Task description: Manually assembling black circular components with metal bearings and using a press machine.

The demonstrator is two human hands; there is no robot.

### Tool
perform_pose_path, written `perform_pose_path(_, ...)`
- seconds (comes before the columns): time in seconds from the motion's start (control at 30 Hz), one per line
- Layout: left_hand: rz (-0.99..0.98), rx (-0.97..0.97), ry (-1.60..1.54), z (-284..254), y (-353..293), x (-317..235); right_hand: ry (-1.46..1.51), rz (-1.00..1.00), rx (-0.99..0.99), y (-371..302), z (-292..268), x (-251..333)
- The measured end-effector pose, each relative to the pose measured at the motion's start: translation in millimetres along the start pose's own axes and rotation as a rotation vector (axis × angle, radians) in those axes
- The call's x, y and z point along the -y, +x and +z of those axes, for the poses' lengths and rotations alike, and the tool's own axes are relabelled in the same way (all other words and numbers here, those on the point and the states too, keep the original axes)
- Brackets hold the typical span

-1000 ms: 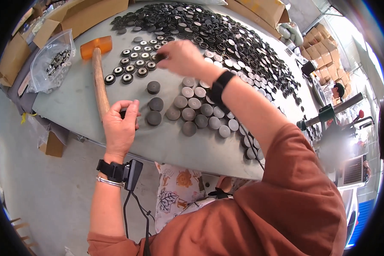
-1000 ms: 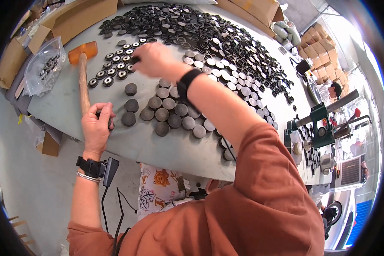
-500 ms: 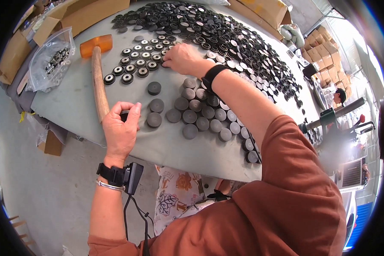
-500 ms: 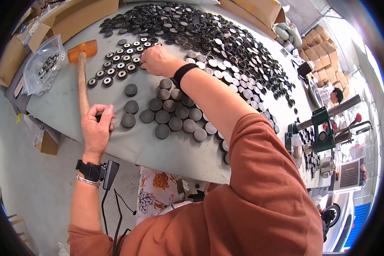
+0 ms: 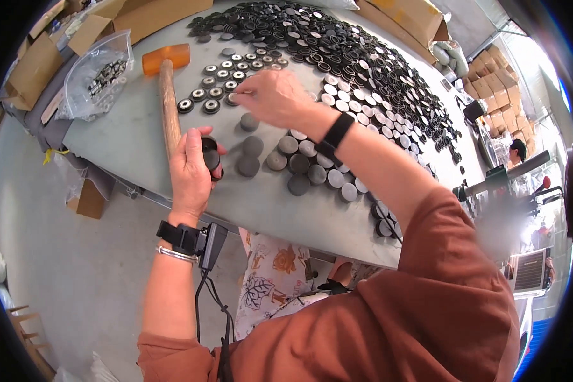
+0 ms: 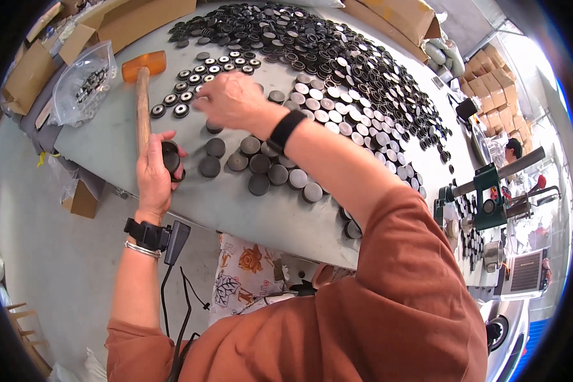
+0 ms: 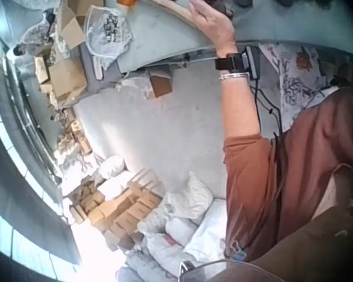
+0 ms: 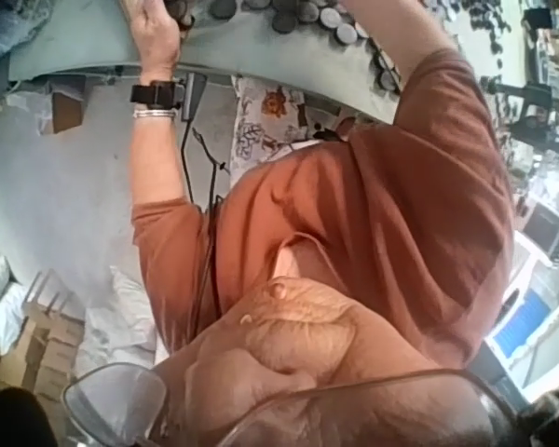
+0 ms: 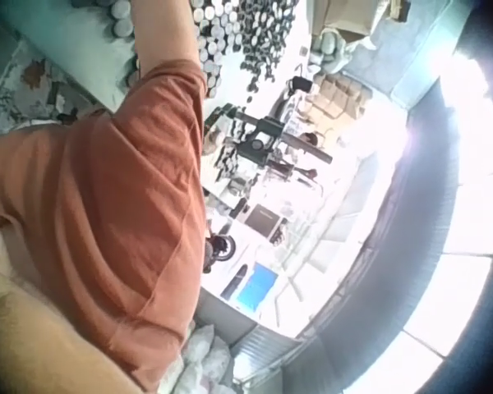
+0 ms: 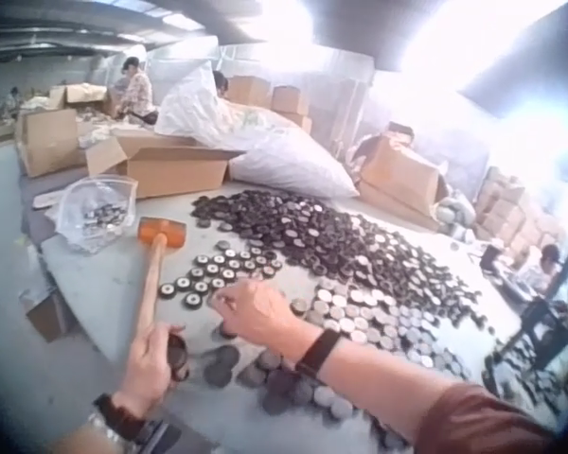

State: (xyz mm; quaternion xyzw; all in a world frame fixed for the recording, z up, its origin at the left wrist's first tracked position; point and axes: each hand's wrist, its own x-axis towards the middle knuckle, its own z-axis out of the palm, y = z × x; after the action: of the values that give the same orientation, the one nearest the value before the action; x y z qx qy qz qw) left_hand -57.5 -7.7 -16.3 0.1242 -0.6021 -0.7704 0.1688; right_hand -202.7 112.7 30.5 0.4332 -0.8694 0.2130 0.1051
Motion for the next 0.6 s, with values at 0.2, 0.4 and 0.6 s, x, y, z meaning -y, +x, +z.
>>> perform_pose_path(0.2, -0.005, 0.06, 0.041, -4, 2, 3, 0.426, 0.009, 0.277, -23, 2, 43)
perform_pose_path(0.4, 0.028, 0.072, 0.05, -1, 2, 7, 0.049, 0.211, 0.001, 4, -1, -13)
perform_pose_path(0.6, 0.025, 0.06, 0.095, -3, 3, 10, -0.368, -0.008, 0.227, 29, 28, -40)
